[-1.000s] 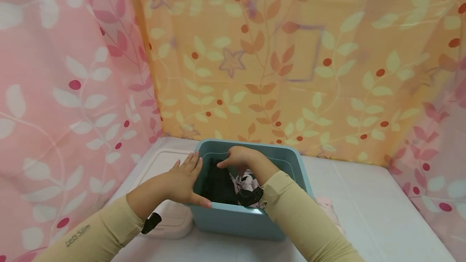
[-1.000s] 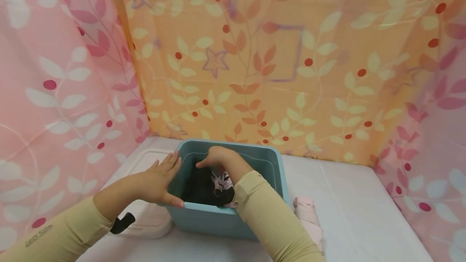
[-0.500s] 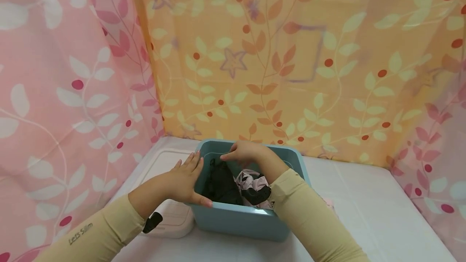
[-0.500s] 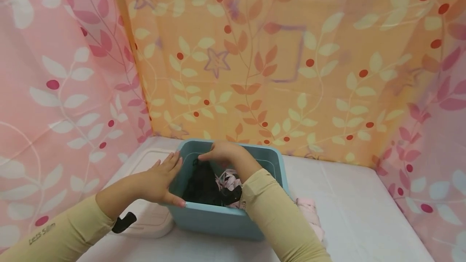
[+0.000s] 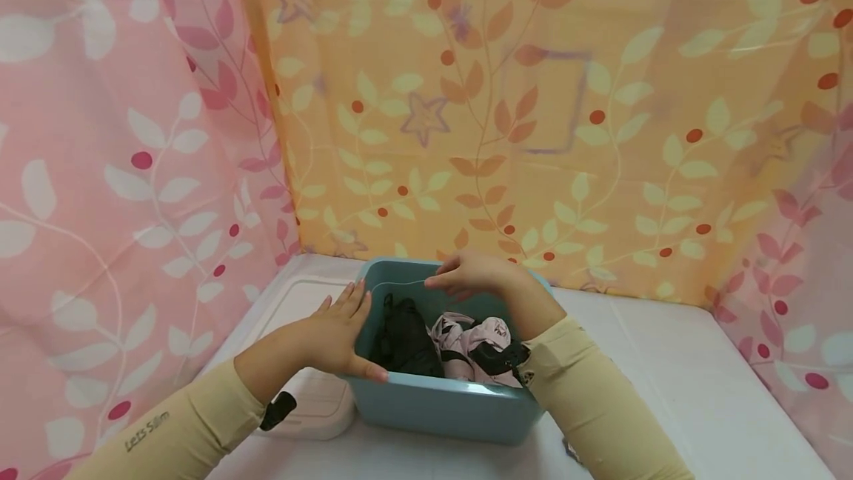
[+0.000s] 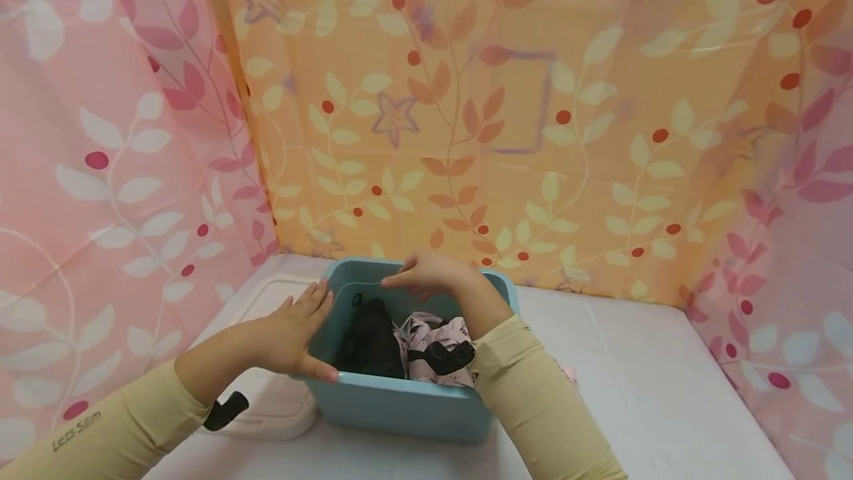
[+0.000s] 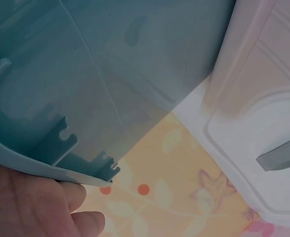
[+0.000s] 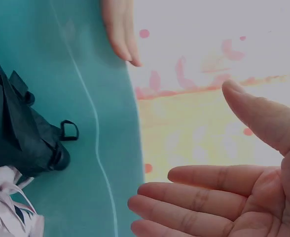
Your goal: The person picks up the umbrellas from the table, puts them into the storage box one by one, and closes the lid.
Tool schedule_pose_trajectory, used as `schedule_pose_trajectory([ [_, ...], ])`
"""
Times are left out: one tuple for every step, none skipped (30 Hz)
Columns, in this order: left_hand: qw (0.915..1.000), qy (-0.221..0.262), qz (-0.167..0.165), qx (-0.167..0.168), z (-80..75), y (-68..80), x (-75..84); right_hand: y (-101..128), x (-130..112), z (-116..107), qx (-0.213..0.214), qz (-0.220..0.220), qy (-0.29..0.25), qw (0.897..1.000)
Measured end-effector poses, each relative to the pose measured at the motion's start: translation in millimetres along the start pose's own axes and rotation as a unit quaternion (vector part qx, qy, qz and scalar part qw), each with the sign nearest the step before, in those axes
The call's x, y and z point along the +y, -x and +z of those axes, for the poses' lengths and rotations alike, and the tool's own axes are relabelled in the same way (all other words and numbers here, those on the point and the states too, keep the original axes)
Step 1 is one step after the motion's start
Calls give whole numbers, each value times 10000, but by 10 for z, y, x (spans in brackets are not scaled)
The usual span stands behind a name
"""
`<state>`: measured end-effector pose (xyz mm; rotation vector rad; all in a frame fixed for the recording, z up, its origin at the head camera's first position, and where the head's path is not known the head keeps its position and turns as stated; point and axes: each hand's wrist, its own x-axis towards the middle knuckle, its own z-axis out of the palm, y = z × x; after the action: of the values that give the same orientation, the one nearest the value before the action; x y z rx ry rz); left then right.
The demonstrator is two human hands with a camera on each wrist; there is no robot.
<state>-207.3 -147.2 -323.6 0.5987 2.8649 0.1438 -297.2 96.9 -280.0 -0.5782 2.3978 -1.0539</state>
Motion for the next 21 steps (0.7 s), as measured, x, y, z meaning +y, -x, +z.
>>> schedule_pose_trajectory([
  [10000,0,-10,3,1,0,0,32,5,-23,-20,-65,-63,10000],
  [10000,23,-3,13,0,1,0,65,8,-46,-32,-115,-117,9999],
  [10000,24,-14,14,-1,1,2,102,15,-69,-29,-177,-147,9997],
  [10000,46,-5,18,-1,2,3,138,24,-95,-34,-257,-173,9995],
  [10000,66,0,19,-2,4,4,177,37,-121,-13,-316,-196,9993],
  [10000,83,15,25,0,5,4,215,53,-147,19,-363,-237,9991],
  [9999,92,28,34,2,4,2,254,71,-175,22,-428,-301,9986],
  [9999,118,44,46,5,5,-1,293,87,-202,44,-468,-341,9983],
  [9999,123,39,44,8,5,-2,331,111,-233,42,-513,-397,9979],
  [9999,135,40,43,11,5,-4,370,137,-266,49,-538,-465,9975],
  [9999,140,40,42,13,5,-3,411,166,-299,66,-550,-551,9969],
  [9999,142,46,45,18,5,-4,449,199,-334,70,-566,-642,9963],
  [9999,122,39,39,21,3,-4,486,234,-369,69,-587,-702,9958],
  [9999,125,49,38,25,3,-5,526,269,-402,101,-587,-731,9955],
  [9999,104,42,30,27,1,-3,566,309,-437,111,-592,-775,9952],
  [10000,84,41,29,28,0,-3,609,346,-470,142,-604,-813,9948],
  [10000,67,32,25,32,-3,-5,653,384,-500,171,-628,-854,9942],
  [10000,51,26,22,33,-4,-6,696,423,-529,212,-643,-892,9937],
  [10000,49,18,22,34,-9,-10,743,460,-557,250,-662,-915,9933],
  [10000,55,23,30,33,-10,-13,790,496,-583,282,-675,-952,9928],
  [10000,45,4,30,33,-13,-18,836,535,-608,309,-696,-981,9923],
])
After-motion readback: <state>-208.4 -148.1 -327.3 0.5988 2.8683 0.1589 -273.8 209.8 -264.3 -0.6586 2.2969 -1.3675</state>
